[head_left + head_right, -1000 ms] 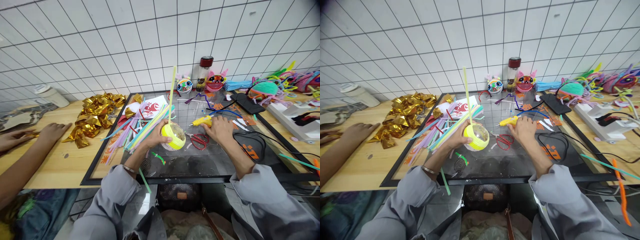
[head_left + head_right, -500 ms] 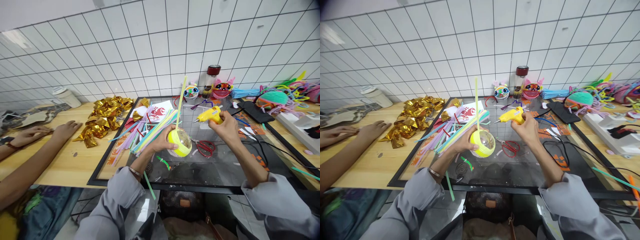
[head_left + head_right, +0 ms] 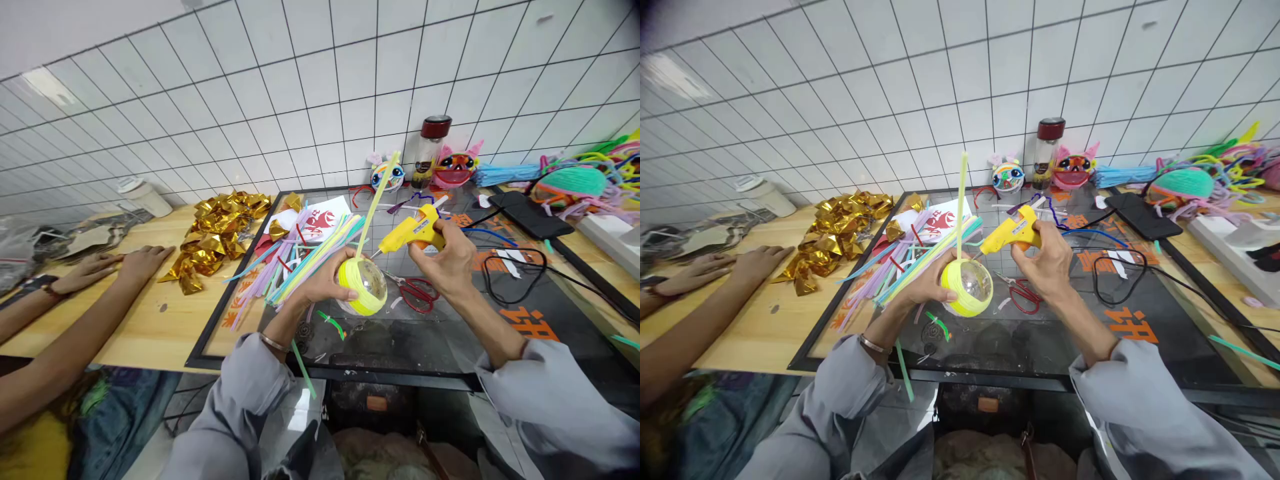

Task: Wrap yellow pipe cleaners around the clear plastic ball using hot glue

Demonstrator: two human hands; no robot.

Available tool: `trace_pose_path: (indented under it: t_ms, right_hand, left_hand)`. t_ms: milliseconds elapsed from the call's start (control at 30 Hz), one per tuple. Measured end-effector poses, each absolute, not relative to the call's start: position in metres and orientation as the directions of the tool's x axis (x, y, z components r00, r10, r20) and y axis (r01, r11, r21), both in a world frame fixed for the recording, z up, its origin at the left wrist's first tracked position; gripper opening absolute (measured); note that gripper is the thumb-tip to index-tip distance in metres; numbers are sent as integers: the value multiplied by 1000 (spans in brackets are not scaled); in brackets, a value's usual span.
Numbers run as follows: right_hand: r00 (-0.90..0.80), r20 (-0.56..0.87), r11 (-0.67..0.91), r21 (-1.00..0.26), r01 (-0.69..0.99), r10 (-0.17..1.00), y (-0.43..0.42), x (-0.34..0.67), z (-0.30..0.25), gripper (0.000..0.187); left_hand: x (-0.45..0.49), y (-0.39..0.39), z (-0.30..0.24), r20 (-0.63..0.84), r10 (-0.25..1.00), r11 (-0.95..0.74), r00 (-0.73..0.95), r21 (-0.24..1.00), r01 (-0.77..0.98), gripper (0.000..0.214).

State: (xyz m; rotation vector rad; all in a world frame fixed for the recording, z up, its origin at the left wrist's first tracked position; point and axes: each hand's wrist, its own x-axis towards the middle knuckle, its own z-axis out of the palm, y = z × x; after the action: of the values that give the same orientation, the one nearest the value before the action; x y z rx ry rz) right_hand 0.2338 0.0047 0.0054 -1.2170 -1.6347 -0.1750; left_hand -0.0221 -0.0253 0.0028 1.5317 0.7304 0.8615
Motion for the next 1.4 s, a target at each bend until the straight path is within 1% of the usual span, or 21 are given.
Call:
trace_pose_path:
  t_ms: [133,333,567,733,833,967,1167,1300,1400]
  right_hand:
    - [-14,848,532,-319,785,530,5,230,3,22]
    - [-22,879,546,-275,792,475,1,229,4,21]
    - [-56,873,575,-269,773,484,-2,228,5,19]
    - [-62,896,591,-237,771,440,-1,229,5,18]
    - [-67,898,596,-232,769,436,0,230,5,18]
    - [-72,885,588,-242,772,460,0,231,5,18]
    - [-85,879,591,-240,770,468,1,232,5,18]
    - [-93,882,599,-233,766,462,2,233,4,18]
    - [-97,873,598,-242,764,477,2,234,4,18]
  left_hand:
    - [-23,-27,2,111,849,-135,517,991,9,83]
    - [-22,-29,4,92,852,-121,516,992,23,82]
    - [-21,-26,1,126,842,-132,524,991,-26,81]
    - [-22,-25,-1,125,826,-111,549,992,-58,80]
    - [-22,-26,1,118,829,-112,546,993,-44,80]
    - [-20,-28,4,103,842,-111,529,994,-18,79]
    - [-19,-29,5,84,836,-82,542,996,-28,79]
    - [-20,-28,6,96,837,-108,538,994,-10,78]
    - [-20,-28,6,102,839,-118,535,993,-4,79]
